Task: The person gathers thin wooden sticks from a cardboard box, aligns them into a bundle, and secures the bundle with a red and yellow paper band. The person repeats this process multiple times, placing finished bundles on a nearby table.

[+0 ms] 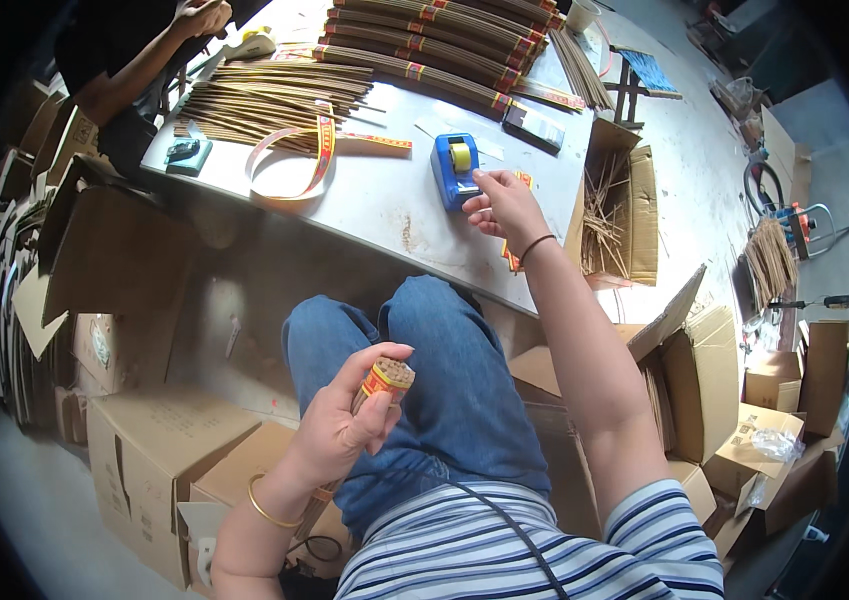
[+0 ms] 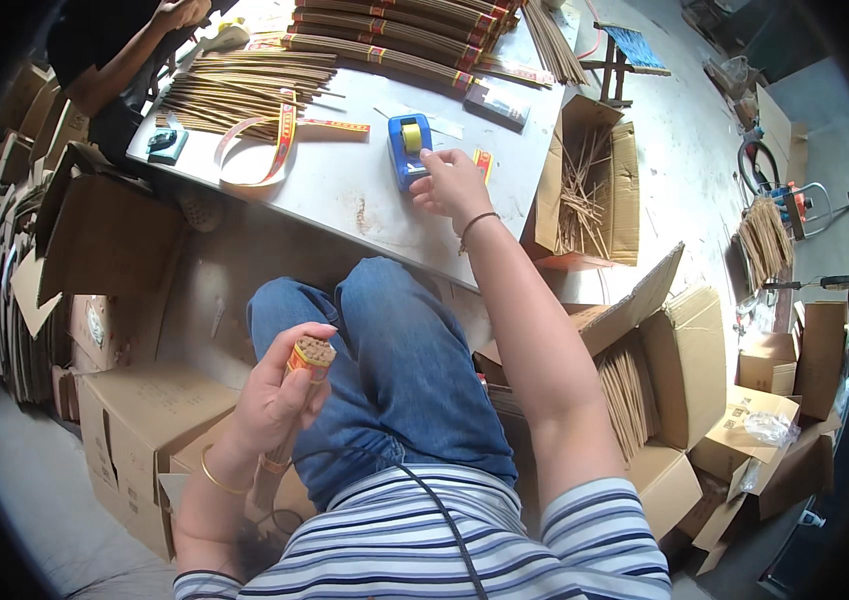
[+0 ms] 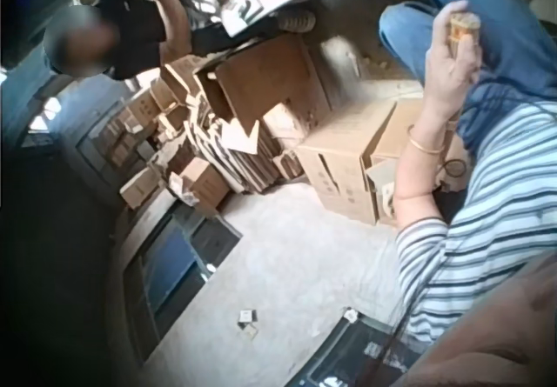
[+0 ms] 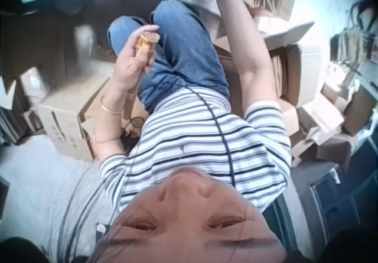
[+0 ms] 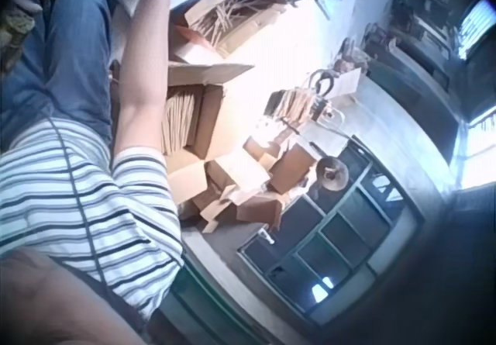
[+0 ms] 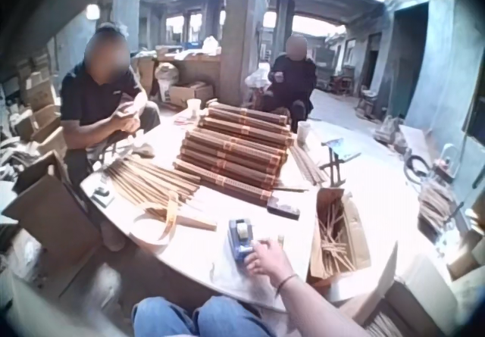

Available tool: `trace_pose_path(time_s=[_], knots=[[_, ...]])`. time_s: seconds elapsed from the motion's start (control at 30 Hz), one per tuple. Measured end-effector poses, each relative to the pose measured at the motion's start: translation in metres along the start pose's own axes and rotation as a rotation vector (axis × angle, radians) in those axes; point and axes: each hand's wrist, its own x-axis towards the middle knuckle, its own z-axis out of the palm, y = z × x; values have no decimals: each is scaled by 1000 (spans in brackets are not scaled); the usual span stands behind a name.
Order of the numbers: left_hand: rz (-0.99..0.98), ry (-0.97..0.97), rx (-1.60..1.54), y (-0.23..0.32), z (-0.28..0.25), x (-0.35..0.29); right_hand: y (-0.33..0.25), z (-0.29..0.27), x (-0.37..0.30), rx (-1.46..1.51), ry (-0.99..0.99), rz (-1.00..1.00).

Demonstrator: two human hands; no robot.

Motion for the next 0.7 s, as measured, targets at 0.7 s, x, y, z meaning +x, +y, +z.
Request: trace_pose_path(time_s=[0.7], knots=[[30,-49,18,0,1,-6,56,7,17,137,-77,-175]])
